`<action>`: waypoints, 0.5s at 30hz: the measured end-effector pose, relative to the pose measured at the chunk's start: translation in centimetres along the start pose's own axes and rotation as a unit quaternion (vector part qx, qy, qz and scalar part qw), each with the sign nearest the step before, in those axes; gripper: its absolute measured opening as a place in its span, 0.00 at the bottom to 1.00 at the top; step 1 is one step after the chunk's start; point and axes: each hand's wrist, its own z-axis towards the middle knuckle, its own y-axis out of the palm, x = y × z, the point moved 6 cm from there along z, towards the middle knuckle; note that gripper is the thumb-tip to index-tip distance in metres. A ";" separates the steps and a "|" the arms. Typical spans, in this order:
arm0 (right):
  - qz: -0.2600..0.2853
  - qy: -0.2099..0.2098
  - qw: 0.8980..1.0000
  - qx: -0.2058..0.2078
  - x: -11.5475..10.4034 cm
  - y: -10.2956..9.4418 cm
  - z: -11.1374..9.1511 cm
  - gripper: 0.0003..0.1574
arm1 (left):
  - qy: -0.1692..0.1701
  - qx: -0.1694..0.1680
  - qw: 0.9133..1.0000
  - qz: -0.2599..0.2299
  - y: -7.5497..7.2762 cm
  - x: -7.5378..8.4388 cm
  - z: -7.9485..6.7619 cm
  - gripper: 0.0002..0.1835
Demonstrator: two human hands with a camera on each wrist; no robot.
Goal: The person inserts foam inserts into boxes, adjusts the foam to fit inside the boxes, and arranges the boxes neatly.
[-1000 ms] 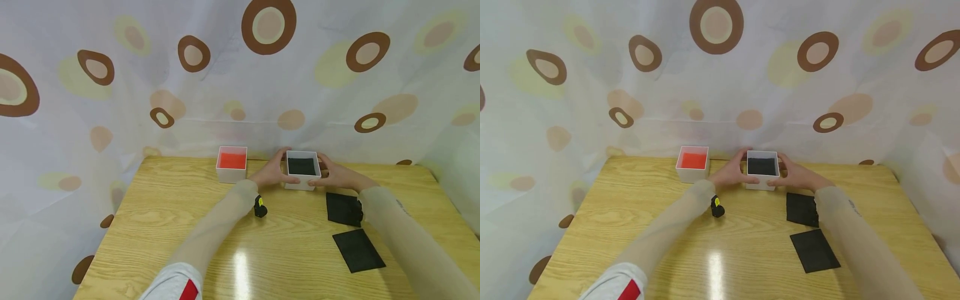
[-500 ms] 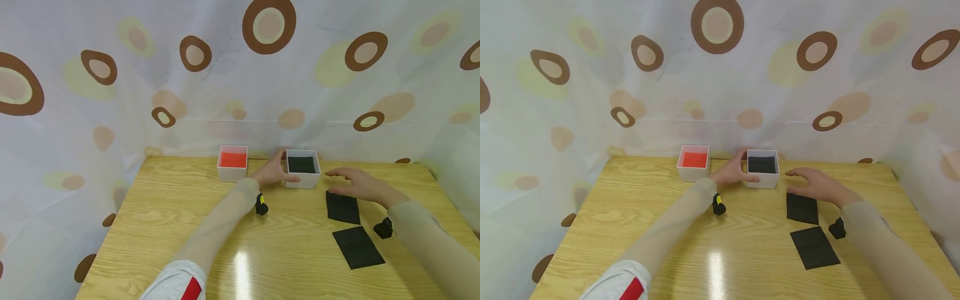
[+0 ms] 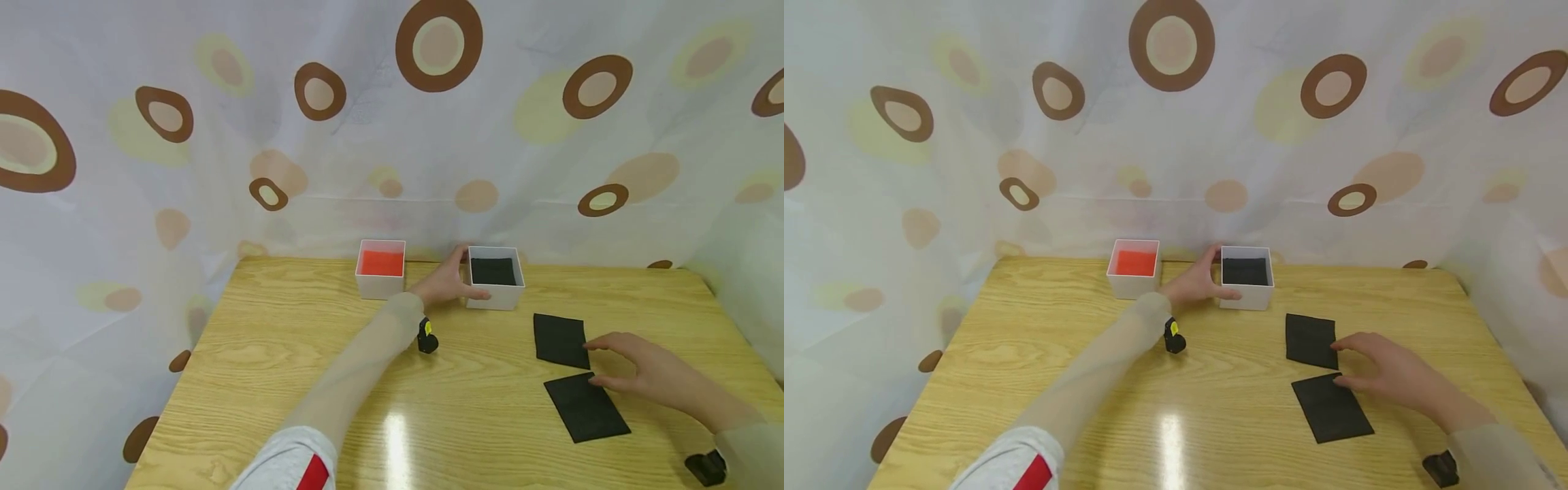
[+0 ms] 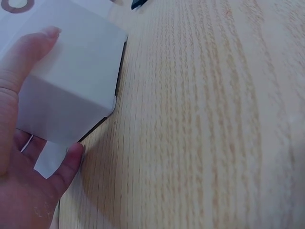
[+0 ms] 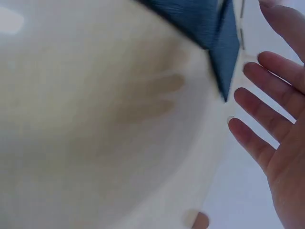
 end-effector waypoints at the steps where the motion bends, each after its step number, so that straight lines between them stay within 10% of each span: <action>1: 0.000 0.001 1.000 0.006 0.1 0.2 -0.7 0.34 | 0.000 0.001 1.000 -0.001 0.0 -0.1 0.0 0.56; 15: -0.022 -0.101 0.993 0.062 -0.9 2.9 -5.5 0.63 | 0.001 0.004 1.000 0.003 -0.1 -0.1 -0.1 0.55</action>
